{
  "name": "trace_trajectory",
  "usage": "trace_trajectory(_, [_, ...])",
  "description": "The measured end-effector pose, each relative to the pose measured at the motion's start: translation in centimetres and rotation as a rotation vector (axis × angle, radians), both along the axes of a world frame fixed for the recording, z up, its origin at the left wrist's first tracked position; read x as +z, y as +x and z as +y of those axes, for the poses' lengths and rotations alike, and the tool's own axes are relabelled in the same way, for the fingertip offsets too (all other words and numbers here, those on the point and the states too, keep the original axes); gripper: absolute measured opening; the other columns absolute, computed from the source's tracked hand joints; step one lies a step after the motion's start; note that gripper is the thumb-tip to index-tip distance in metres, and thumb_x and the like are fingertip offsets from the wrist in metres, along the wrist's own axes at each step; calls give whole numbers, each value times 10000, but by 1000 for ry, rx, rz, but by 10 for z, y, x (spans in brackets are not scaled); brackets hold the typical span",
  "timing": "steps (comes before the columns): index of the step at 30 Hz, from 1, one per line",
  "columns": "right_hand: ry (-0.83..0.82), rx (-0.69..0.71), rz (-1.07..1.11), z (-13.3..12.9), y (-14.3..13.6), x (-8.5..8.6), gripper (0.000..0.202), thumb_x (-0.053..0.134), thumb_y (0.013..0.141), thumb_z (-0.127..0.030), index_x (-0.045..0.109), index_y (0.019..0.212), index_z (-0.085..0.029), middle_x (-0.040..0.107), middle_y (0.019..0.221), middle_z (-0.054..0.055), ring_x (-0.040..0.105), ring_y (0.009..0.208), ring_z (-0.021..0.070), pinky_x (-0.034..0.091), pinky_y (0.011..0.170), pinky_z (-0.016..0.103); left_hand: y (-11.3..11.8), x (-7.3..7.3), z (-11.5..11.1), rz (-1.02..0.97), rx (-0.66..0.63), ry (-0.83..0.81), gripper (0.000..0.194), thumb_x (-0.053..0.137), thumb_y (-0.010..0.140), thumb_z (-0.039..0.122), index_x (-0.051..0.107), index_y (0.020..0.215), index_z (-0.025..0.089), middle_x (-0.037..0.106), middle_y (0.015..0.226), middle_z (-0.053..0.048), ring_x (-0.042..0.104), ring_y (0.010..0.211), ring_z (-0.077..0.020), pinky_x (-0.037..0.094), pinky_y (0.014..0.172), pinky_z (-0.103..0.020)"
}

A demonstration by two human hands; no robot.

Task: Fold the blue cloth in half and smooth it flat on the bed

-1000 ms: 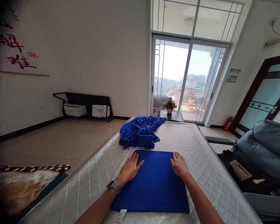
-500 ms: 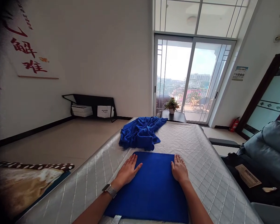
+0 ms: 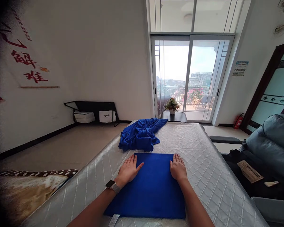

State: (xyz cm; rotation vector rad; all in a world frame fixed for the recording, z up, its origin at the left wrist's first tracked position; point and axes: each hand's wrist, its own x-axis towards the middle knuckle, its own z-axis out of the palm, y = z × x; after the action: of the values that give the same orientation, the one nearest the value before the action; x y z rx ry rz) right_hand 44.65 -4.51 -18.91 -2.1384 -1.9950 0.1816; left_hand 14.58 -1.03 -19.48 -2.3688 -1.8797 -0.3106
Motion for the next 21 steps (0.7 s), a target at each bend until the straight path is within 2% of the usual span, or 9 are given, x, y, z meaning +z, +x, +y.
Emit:
trace_trajectory(2, [-5, -2, 13, -1, 0, 1, 660, 189, 992, -406, 200, 1564, -78, 172, 1631, 83, 110, 1511, 189, 88, 1218, 361, 29, 9, -6, -28, -105, 34, 845, 177, 969, 677, 442, 1458, 40, 443, 1497, -225, 345, 1430, -360, 273, 1166, -506])
trace_trajectory(6, [-1, 2, -1, -1, 2, -1, 658, 204, 988, -392, 208, 1560, -67, 176, 1628, 98, 118, 1510, 193, 99, 1217, 366, 109, 19, -24, -111, -409, 20, 720, 170, 1015, 596, 501, 1426, 105, 503, 1465, -183, 407, 1405, -288, 338, 1146, -457])
trace_trajectory(9, [11, 35, -39, -1, 4, -5, 631, 207, 983, -322, 215, 1556, -60, 172, 1628, 106, 123, 1509, 185, 113, 1215, 355, 158, 17, -31, -177, -498, -13, 682, 181, 1023, 575, 497, 1429, 128, 495, 1478, -163, 409, 1406, -256, 326, 1157, -431])
trace_trajectory(11, [14, 51, -58, -1, 5, -7, 619, 209, 980, -290, 216, 1556, -62, 164, 1631, 101, 118, 1509, 180, 116, 1214, 344, 173, 12, -29, -215, -493, -21, 693, 153, 1027, 565, 476, 1446, 118, 468, 1499, -159, 393, 1416, -251, 305, 1171, -433])
trace_trajectory(13, [15, 48, -63, 1, 5, -8, 620, 213, 986, -307, 217, 1555, -60, 167, 1631, 101, 116, 1509, 184, 115, 1213, 341, 171, 7, -23, -231, -457, -23, 701, 127, 1028, 558, 460, 1460, 117, 445, 1518, -147, 364, 1433, -250, 282, 1184, -441])
trace_trajectory(15, [13, 28, -59, 3, 4, -8, 635, 215, 994, -354, 217, 1555, -57, 181, 1628, 105, 126, 1508, 191, 115, 1213, 343, 156, 3, -16, -216, -409, -24, 702, 134, 1025, 566, 445, 1474, 125, 423, 1535, -135, 327, 1452, -251, 262, 1194, -443])
trace_trajectory(21, [22, 8, -44, 5, 2, -9, 651, 192, 996, -397, 229, 1556, -68, 216, 1620, 92, 155, 1503, 193, 100, 1216, 353, 72, -6, 8, -126, -243, -6, 710, 152, 1011, 601, 396, 1508, 156, 393, 1556, -118, 284, 1470, -266, 242, 1195, -470])
